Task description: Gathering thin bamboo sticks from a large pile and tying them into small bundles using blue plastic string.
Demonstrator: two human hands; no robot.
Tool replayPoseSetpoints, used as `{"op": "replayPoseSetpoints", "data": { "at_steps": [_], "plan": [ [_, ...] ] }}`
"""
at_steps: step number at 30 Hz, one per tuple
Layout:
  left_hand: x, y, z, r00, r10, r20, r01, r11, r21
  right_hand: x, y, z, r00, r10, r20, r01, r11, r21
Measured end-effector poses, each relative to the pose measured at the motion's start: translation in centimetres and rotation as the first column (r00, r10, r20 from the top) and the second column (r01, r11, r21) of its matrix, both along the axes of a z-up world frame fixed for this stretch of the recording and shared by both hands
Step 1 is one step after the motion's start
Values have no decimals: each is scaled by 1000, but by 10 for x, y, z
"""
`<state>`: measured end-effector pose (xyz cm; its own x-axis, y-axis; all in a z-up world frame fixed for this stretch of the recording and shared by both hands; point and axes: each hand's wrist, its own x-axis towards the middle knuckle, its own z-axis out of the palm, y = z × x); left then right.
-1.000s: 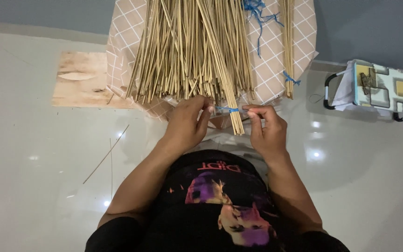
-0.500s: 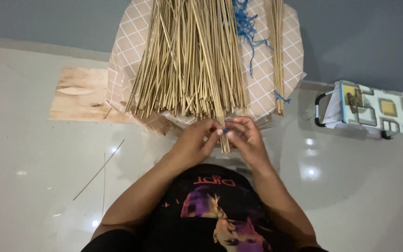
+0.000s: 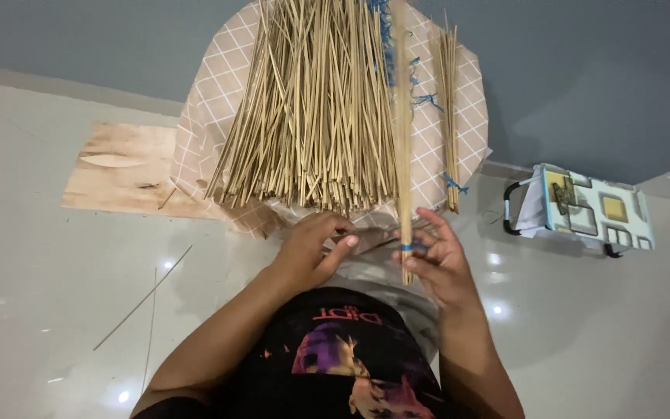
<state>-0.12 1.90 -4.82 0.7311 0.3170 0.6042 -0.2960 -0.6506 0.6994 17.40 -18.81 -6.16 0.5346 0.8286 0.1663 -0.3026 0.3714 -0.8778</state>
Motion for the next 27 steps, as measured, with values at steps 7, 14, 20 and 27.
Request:
{"op": "replayPoseSetpoints", "data": {
  "at_steps": [7,14,20,27],
  "plan": [
    [-4,-10,26,998,-67,-13,67,998,-11,52,22,23,924,-285,254,277,958,67],
    [-4,-10,27,994,-94,-49,93,995,-23,78,65,16,855,-485,184,476,875,90],
    [-6,-7,28,992,-106,-65,105,994,-30,93,80,-22,839,-541,64,541,841,12],
    [-9,-6,30,992,-119,-40,118,992,-37,125,45,30,695,-681,230,701,713,-9]
  ]
}}
